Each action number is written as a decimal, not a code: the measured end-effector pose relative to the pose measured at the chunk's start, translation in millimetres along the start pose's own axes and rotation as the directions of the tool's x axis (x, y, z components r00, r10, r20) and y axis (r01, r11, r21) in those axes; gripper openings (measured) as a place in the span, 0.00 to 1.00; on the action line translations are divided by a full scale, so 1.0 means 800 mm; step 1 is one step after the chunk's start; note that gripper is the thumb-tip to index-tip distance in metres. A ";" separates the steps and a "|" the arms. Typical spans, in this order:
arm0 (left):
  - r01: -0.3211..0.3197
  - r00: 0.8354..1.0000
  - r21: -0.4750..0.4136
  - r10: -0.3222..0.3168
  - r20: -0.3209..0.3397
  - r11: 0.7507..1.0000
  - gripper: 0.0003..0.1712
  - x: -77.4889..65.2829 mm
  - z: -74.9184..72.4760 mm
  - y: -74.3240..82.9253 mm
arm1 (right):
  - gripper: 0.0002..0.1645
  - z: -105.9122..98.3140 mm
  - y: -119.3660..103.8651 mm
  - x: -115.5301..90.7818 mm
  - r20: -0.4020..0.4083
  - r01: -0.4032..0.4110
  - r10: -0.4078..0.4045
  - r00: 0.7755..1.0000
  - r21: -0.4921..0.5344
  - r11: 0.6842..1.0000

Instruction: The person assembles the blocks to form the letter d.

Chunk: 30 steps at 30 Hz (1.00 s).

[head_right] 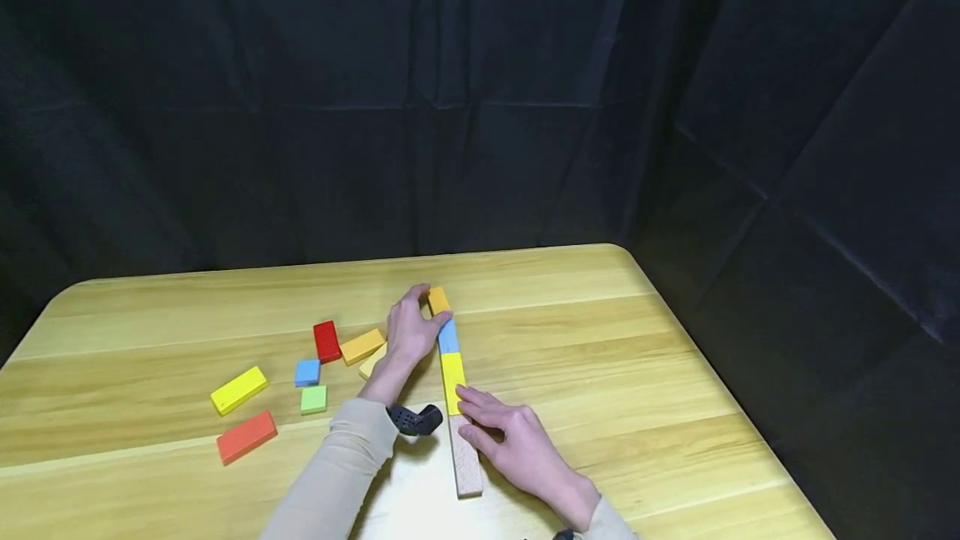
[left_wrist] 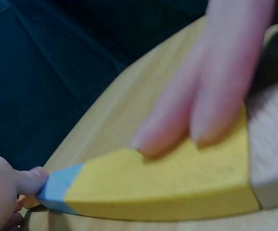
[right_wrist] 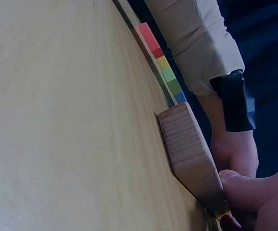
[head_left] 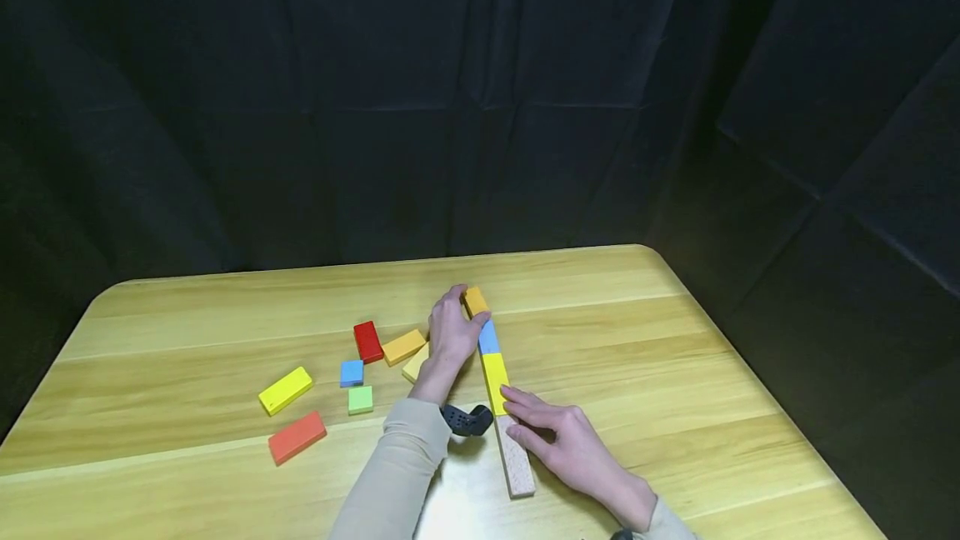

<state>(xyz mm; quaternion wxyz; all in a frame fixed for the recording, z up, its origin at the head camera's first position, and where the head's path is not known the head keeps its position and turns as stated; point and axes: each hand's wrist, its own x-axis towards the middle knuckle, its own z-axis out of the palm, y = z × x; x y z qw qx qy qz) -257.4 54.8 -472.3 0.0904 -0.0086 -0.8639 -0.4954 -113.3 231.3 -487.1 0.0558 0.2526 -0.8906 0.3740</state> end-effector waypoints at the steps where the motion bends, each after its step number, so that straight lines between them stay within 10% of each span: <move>1: -0.005 1.000 0.000 0.005 0.005 1.000 0.32 0.000 0.000 0.000 | 0.22 0.000 0.000 0.000 -0.003 0.000 0.000 1.000 -0.005 1.000; 30: -0.006 0.997 0.013 0.005 0.077 1.000 0.22 0.002 -0.004 -0.008 | 0.22 0.001 0.001 0.002 -0.012 0.004 -0.004 1.000 -0.018 1.000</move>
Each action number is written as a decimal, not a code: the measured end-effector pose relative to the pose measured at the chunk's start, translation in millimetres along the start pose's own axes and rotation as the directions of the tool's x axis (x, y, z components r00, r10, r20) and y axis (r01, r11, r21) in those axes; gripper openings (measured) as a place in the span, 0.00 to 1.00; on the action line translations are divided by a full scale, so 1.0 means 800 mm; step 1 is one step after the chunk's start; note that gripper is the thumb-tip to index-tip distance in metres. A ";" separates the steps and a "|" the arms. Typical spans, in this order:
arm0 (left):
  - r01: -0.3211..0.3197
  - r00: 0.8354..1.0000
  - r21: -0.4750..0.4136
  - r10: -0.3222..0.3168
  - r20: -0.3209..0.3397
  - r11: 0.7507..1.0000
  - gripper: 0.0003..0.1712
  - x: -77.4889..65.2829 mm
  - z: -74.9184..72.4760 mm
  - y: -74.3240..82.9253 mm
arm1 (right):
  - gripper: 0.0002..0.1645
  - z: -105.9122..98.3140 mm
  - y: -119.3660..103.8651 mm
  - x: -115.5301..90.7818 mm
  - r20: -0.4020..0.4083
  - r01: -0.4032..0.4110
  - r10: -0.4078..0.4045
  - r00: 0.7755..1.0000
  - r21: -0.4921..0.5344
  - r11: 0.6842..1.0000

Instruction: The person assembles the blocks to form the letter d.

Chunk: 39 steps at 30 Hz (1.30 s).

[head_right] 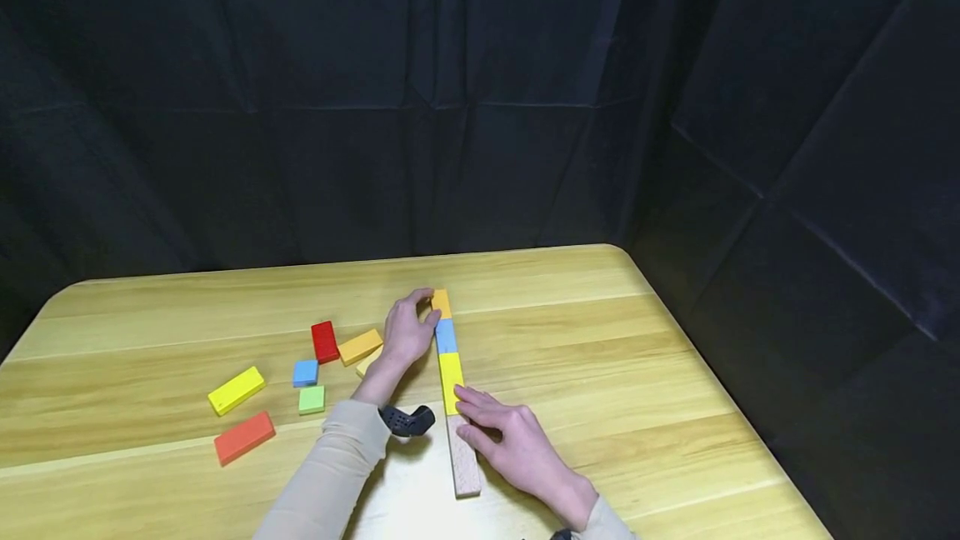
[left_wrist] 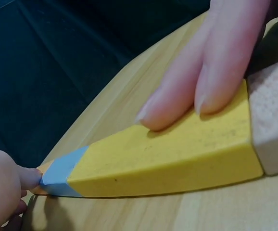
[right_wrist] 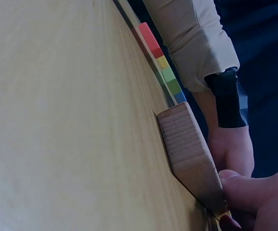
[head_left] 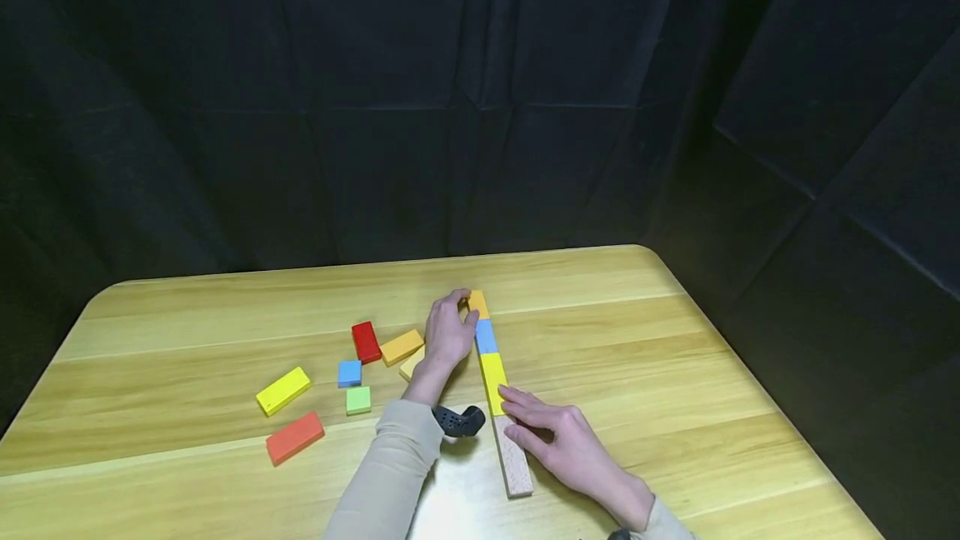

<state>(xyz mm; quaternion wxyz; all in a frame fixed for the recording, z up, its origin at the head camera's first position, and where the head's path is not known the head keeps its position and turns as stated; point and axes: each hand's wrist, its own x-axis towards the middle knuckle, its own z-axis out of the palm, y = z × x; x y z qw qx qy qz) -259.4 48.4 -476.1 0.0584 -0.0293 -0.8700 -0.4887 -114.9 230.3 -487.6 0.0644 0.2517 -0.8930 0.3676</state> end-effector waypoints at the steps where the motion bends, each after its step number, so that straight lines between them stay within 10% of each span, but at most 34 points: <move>1: 0.000 1.000 -0.001 0.000 -0.001 1.000 0.23 0.000 0.000 0.000 | 0.22 0.000 0.000 0.000 -0.001 0.000 0.000 1.000 0.000 1.000; 10: -0.042 0.994 -0.114 0.030 -0.106 0.993 0.20 -0.003 -0.005 -0.005 | 0.22 0.002 0.000 0.003 0.004 -0.004 0.004 1.000 0.007 1.000; 18: -0.132 0.965 -0.386 0.030 -0.259 0.913 0.14 -0.025 -0.022 -0.002 | 0.23 0.000 0.002 0.001 0.013 -0.015 0.014 1.000 0.024 1.000; 39: -0.283 0.954 -0.113 0.268 -0.132 0.952 0.16 -0.166 -0.129 -0.053 | 0.23 -0.005 0.001 -0.003 0.011 -0.010 0.010 1.000 0.034 0.999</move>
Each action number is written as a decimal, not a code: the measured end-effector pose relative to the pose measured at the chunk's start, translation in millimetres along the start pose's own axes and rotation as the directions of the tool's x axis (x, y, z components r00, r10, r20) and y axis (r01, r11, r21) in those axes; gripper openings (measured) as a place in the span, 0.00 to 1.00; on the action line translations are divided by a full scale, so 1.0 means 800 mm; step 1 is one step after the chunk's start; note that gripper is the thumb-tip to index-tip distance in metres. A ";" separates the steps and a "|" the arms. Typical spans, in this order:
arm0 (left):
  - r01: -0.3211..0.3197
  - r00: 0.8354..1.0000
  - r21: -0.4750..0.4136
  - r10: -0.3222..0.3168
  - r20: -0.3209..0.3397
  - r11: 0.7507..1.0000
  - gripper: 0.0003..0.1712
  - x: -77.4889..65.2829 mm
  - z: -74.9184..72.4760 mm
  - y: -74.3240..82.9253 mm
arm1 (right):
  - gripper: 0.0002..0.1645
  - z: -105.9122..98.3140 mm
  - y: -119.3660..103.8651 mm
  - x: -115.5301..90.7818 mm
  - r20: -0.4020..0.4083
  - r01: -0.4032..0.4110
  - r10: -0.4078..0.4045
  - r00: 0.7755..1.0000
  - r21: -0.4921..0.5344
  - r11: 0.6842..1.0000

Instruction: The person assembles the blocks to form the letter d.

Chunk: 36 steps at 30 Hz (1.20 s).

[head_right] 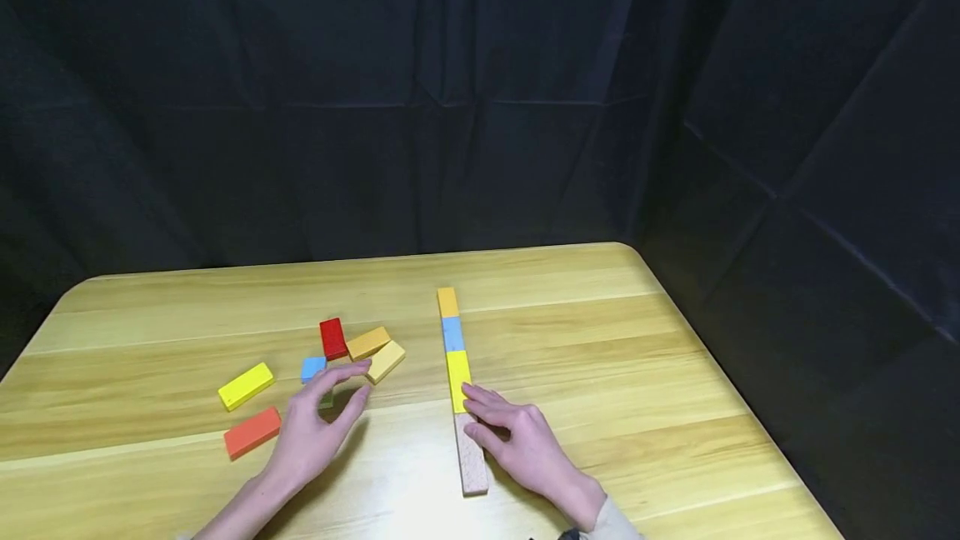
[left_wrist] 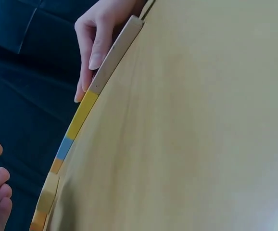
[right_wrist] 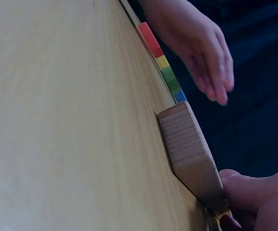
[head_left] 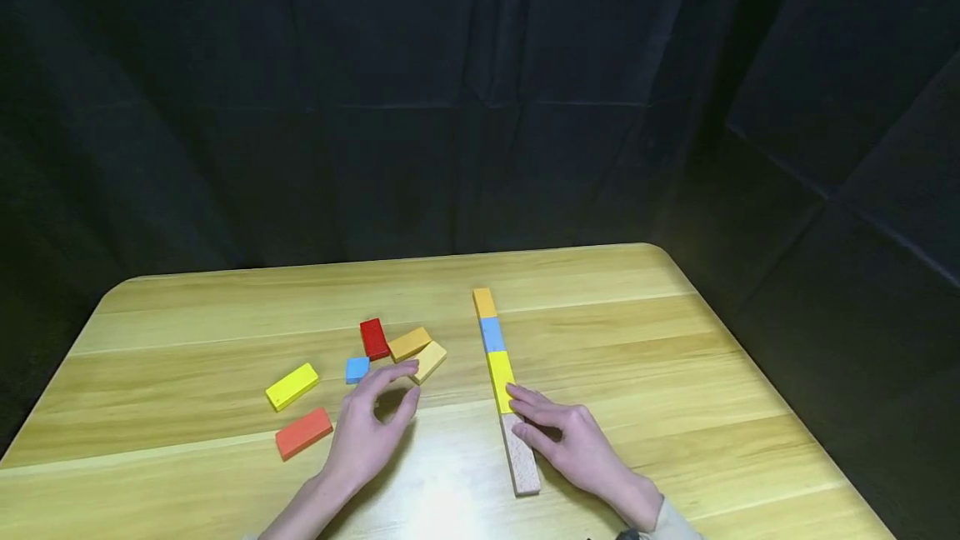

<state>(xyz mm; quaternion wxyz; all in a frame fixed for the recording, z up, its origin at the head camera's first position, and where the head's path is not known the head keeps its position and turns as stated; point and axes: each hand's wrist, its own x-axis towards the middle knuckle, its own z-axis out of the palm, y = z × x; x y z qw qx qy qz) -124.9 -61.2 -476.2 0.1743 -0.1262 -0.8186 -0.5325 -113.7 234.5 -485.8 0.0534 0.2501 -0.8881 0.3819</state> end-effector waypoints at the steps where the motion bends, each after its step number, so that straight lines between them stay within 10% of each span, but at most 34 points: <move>1: 0.002 1.000 0.009 -0.002 0.003 1.000 0.16 -0.004 -0.004 -0.001 | 0.22 -0.001 0.000 0.000 -0.004 0.000 0.000 1.000 -0.003 1.000; 10: 0.012 0.992 0.140 0.006 -0.130 0.990 0.20 -0.020 -0.065 -0.019 | 0.23 -0.001 -0.001 0.001 0.017 0.002 -0.003 1.000 0.005 1.000; 16: 0.129 0.967 0.206 -0.078 -0.241 0.970 0.21 -0.010 -0.107 -0.042 | 0.23 -0.003 0.001 0.002 0.017 -0.010 0.010 1.000 0.006 1.000; 24: 0.270 0.961 0.247 -0.243 -0.135 0.931 0.26 -0.002 -0.139 -0.066 | 0.23 -0.004 0.000 0.001 0.016 -0.011 0.011 1.000 -0.002 1.000; 36: 0.274 0.961 0.265 -0.250 -0.120 0.925 0.24 -0.004 -0.146 -0.078 | 0.23 -0.005 -0.001 0.001 0.016 -0.003 0.003 1.000 -0.004 1.000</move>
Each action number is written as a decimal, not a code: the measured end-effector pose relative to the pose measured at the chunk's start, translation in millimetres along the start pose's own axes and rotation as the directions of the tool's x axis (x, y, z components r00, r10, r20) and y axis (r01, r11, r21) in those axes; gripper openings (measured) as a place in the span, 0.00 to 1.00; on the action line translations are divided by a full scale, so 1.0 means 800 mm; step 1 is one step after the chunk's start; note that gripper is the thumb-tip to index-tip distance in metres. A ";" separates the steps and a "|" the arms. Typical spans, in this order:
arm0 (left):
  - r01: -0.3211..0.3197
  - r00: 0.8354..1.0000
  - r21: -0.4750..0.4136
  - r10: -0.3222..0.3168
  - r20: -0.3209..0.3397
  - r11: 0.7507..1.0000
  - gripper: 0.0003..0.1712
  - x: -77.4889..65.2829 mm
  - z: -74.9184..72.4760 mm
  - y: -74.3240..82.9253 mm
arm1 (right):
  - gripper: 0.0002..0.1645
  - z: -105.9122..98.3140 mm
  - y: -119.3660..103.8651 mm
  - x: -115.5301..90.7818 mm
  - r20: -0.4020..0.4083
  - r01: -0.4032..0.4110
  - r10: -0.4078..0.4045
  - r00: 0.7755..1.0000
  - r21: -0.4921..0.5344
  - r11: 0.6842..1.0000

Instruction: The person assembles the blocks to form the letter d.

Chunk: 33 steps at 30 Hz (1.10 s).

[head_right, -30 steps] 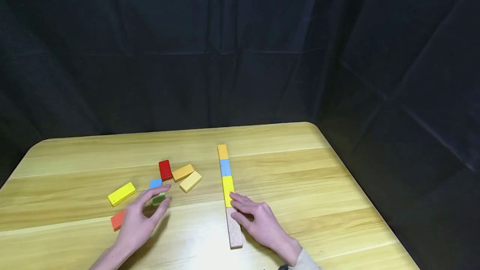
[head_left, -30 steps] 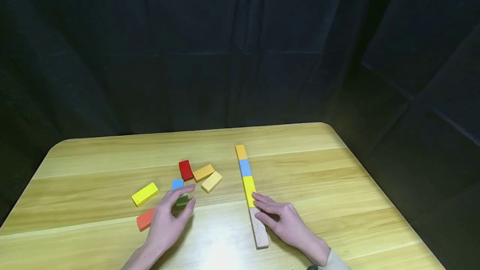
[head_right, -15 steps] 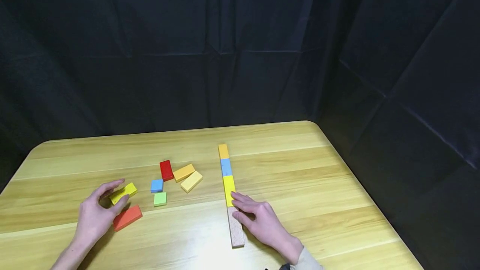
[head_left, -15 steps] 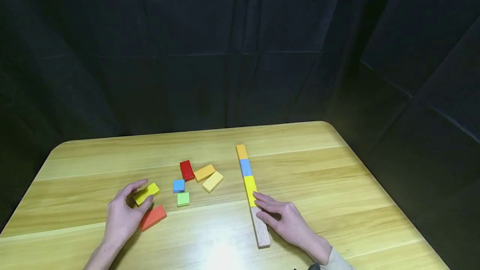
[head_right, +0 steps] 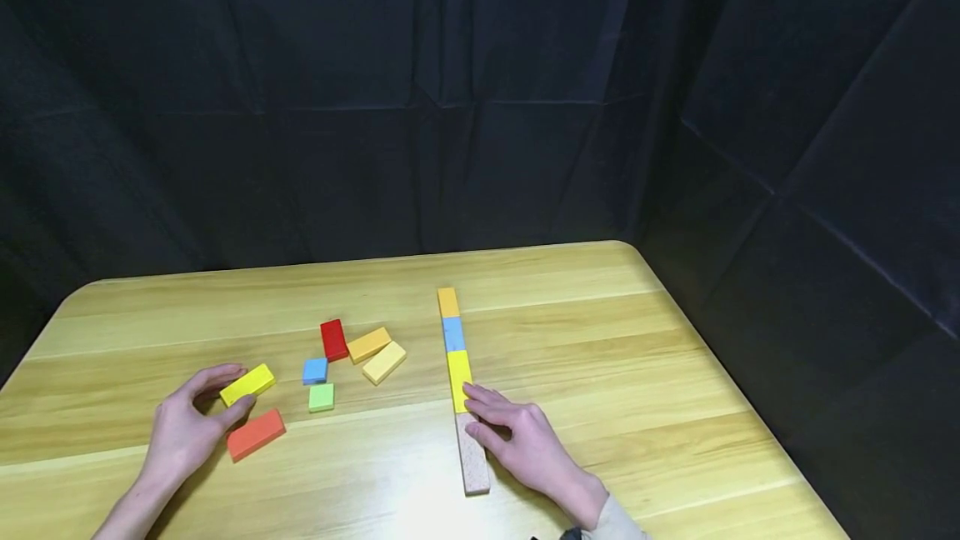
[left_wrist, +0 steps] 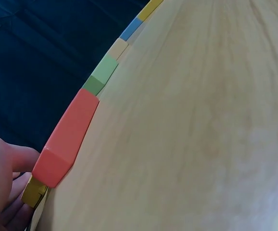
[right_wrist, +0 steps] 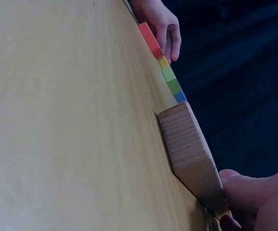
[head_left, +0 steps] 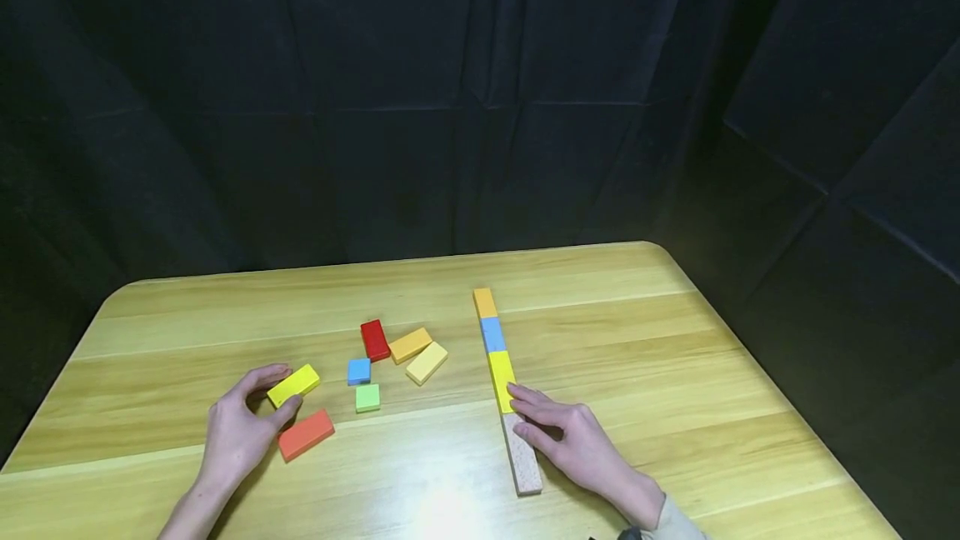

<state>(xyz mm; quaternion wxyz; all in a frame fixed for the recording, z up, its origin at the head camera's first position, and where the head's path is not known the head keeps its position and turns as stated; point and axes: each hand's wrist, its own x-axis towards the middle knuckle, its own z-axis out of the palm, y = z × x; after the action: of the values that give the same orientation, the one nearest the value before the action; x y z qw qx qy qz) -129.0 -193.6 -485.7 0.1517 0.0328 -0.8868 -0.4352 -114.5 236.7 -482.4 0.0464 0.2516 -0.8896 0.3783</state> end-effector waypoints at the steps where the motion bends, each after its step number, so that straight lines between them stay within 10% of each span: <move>1: 0.003 1.000 0.002 -0.003 -0.001 1.000 0.24 0.000 0.000 0.000 | 0.23 0.000 0.000 0.000 0.000 -0.001 0.001 1.000 -0.001 1.000; 33: 0.060 0.995 -0.054 -0.063 -0.071 0.997 0.22 -0.001 -0.001 0.006 | 0.22 0.002 0.004 0.000 -0.017 0.027 -0.027 0.999 -0.023 0.999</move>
<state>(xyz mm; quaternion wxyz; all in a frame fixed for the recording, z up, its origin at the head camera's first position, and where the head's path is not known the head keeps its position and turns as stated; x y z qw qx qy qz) -127.8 -191.0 -481.7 0.1711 0.0719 -0.8678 -0.4609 -115.7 237.2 -485.6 0.0619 0.2600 -0.8899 0.3696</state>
